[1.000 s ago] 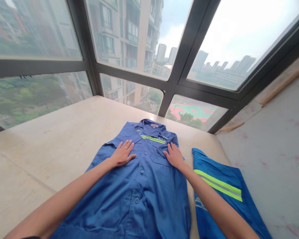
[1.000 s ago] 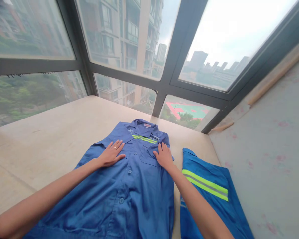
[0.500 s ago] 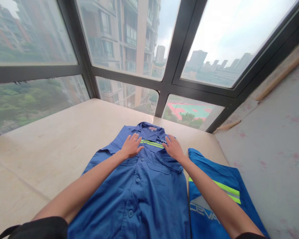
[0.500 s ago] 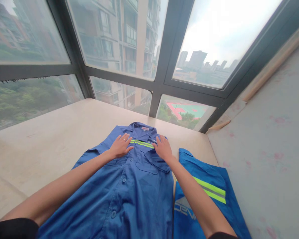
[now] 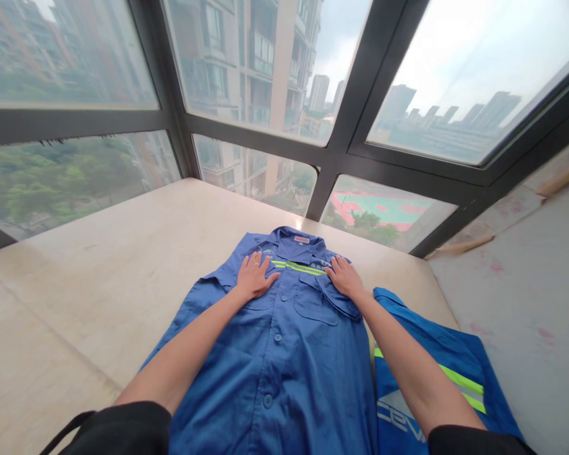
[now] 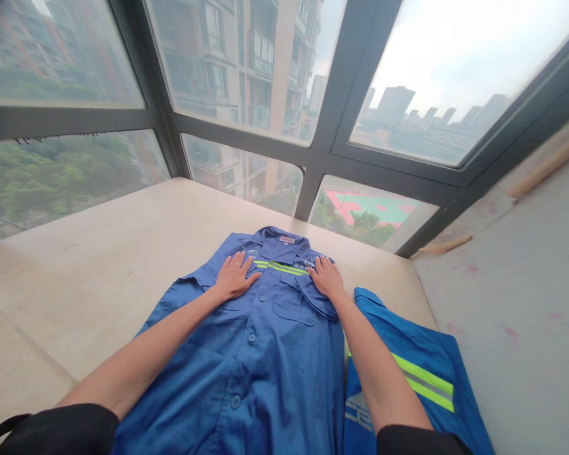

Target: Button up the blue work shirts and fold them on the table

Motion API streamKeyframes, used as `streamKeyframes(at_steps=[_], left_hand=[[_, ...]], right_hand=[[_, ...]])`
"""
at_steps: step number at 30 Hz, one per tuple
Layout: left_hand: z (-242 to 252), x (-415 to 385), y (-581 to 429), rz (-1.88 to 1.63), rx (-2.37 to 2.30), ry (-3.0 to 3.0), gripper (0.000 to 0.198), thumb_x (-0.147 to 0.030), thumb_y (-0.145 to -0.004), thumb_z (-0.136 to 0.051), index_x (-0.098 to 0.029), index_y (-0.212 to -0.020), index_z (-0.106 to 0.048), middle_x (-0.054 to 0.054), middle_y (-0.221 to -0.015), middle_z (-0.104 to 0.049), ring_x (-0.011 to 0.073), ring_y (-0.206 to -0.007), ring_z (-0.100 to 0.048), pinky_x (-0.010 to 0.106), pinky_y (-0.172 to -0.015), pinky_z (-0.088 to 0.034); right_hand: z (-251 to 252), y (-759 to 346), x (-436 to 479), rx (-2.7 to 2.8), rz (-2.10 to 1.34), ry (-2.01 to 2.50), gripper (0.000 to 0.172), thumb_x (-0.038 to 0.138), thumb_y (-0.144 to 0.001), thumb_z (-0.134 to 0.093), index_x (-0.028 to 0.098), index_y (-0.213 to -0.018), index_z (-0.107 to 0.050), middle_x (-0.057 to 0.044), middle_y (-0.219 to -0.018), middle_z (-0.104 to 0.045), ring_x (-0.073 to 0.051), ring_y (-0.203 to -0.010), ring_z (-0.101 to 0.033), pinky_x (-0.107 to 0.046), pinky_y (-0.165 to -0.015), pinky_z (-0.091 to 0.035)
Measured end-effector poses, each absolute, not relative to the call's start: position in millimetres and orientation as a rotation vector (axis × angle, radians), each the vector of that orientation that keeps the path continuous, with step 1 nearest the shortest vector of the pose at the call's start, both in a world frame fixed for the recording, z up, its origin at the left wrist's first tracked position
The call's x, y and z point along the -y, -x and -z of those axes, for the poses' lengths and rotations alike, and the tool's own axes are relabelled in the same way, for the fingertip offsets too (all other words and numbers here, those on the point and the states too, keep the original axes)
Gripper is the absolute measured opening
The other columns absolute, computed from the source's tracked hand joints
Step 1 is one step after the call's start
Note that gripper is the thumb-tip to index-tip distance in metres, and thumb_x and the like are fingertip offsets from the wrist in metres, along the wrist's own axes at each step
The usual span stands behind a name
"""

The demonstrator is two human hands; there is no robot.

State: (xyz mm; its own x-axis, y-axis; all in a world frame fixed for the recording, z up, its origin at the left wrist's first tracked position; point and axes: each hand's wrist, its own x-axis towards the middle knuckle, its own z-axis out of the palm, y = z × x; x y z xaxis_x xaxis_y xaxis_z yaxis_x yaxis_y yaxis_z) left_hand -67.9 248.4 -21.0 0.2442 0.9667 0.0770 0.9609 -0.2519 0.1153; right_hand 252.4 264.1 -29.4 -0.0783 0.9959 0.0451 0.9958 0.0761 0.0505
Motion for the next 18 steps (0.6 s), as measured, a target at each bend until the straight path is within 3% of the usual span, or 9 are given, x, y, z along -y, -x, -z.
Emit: streamKeyframes(at_steps=[4, 7, 12, 15, 18], left_hand=[[11.0, -253.9, 56.9, -0.127, -1.995, -2.398, 0.081, -0.069, -0.092, -0.028, -0.014, -0.15, -0.038, 0.02, -0.158, -0.028, 0.0369, -0.149, -0.016, 0.06, -0.117, -0.008], [5.4, -240.8, 52.8, -0.191, -2.016, -2.457, 0.077, -0.062, -0.095, -0.031, -0.007, -0.147, -0.04, 0.024, -0.157, -0.027, 0.036, -0.149, -0.017, 0.058, -0.117, -0.008], [-1.6, -179.9, 40.1, -0.298, -2.025, -2.35, 0.071, -0.055, -0.097, -0.035, -0.003, -0.145, -0.042, 0.027, -0.152, -0.036, 0.0377, -0.146, -0.024, 0.054, -0.116, -0.022], [-8.3, -122.5, 21.7, -0.294, -1.835, -2.289, 0.064, -0.05, -0.098, -0.037, -0.005, -0.142, -0.046, 0.025, -0.15, -0.041, 0.0374, -0.145, -0.029, 0.052, -0.115, -0.027], [-13.5, -56.9, 7.8, -0.342, -1.635, -2.25, 0.063, -0.048, -0.097, -0.041, -0.008, -0.145, -0.043, 0.022, -0.154, -0.035, 0.0357, -0.147, -0.024, 0.052, -0.116, -0.027]], right_hand=[[7.2, -231.1, -254.0, -2.239, -0.389, -2.234, 0.056, 0.04, -0.099, -0.037, 0.002, -0.14, -0.046, -0.028, -0.146, -0.044, -0.038, -0.138, -0.038, -0.057, -0.112, -0.026], [-6.4, -206.8, -219.0, -2.526, -0.449, -2.122, 0.058, 0.041, -0.099, -0.039, 0.004, -0.144, -0.042, -0.026, -0.149, -0.042, -0.036, -0.139, -0.037, -0.055, -0.113, -0.027], [-1.5, -169.8, -113.9, -2.881, -0.174, -1.791, 0.064, 0.051, -0.101, -0.032, 0.011, -0.15, -0.035, -0.018, -0.157, -0.032, -0.03, -0.146, -0.027, -0.049, -0.117, -0.028], [15.7, -159.2, -57.9, -2.892, 0.044, -1.662, 0.066, 0.054, -0.099, -0.036, 0.013, -0.151, -0.034, -0.018, -0.157, -0.032, -0.03, -0.146, -0.029, -0.05, -0.116, -0.03], [29.8, -160.9, -29.7, -2.894, 0.171, -1.574, 0.064, 0.049, -0.099, -0.042, 0.016, -0.153, -0.032, -0.017, -0.157, -0.033, -0.029, -0.147, -0.027, -0.052, -0.116, -0.032]])
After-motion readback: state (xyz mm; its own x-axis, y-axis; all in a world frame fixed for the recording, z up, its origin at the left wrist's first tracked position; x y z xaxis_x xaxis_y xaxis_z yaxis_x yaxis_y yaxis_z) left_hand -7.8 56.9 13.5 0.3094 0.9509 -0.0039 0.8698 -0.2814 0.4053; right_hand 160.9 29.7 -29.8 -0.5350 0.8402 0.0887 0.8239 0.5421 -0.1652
